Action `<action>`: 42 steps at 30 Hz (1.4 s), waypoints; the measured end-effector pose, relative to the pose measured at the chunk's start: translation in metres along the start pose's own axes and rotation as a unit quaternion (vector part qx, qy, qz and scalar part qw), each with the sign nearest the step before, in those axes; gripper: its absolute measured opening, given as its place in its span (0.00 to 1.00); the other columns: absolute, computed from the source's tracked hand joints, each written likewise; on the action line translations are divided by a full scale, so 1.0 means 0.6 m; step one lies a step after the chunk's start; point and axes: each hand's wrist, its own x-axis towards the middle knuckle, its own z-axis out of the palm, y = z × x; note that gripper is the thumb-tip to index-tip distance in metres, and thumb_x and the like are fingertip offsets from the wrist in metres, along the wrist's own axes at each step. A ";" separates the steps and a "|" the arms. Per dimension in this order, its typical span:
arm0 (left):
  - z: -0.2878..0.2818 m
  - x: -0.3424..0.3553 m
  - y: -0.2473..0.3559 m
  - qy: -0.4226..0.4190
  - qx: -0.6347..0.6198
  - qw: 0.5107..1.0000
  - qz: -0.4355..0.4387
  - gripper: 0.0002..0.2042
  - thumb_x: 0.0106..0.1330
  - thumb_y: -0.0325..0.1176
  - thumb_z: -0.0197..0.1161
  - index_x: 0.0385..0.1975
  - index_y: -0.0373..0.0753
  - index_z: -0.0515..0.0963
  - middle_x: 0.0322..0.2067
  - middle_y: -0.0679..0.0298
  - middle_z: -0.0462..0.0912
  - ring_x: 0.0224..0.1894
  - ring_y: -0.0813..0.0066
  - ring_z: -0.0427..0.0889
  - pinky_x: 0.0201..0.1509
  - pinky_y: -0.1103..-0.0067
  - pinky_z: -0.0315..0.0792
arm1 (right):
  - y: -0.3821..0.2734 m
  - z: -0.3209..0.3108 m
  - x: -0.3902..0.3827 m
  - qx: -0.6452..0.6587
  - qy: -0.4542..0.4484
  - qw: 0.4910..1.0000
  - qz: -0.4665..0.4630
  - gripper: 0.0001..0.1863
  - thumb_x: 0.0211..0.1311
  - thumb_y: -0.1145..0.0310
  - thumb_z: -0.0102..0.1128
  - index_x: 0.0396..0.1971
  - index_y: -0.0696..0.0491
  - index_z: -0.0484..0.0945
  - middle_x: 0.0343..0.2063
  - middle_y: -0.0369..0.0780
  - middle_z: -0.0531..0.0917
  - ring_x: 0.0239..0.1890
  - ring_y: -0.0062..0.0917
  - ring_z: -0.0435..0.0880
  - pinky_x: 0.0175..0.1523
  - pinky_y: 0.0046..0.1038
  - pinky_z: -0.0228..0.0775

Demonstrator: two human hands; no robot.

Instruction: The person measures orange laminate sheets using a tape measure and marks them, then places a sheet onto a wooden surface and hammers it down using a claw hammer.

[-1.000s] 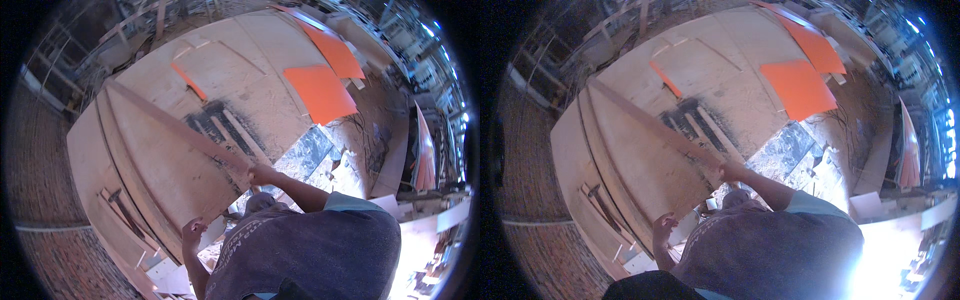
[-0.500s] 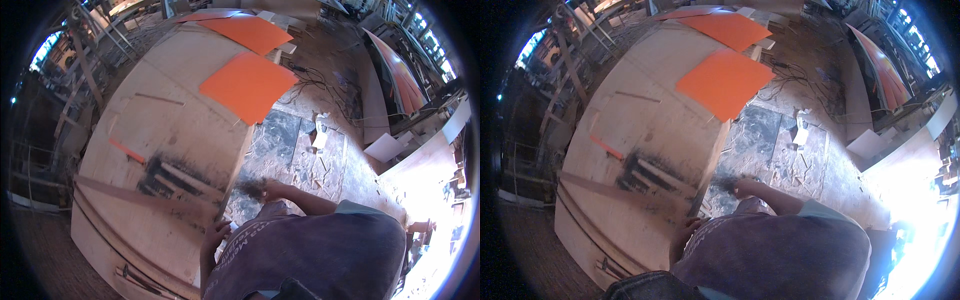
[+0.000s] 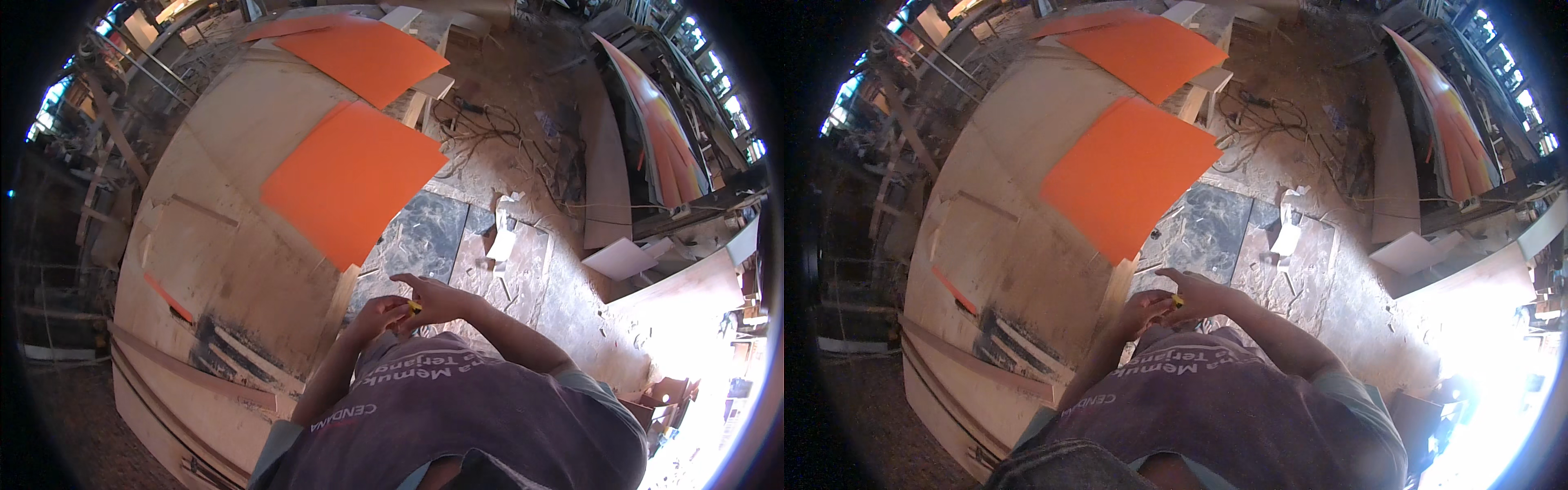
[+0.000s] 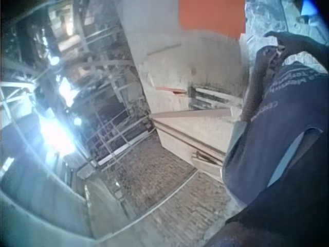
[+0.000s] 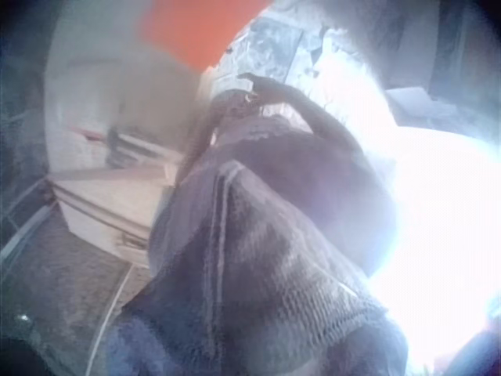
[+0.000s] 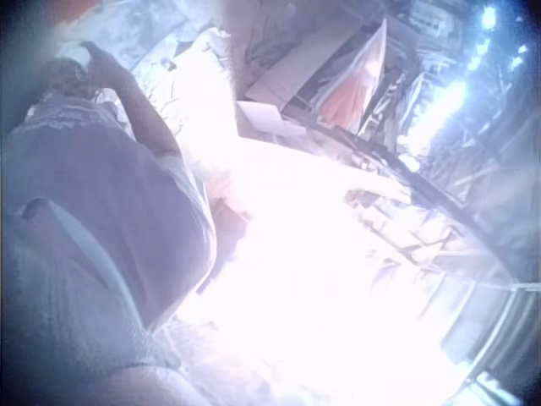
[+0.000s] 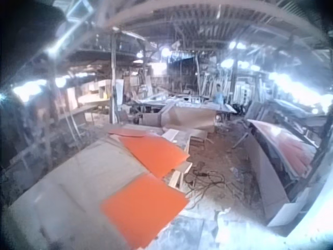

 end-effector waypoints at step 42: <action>-0.220 0.926 0.528 0.568 0.457 0.675 -0.111 0.41 0.57 0.60 0.64 0.71 0.55 0.59 0.73 0.48 0.48 0.74 0.44 0.47 0.63 0.32 0.46 | 0.521 -1.480 0.740 -0.453 0.138 0.881 0.001 0.17 0.60 0.53 0.62 0.39 0.50 0.86 0.36 0.48 0.85 0.41 0.42 0.84 0.47 0.40 0.74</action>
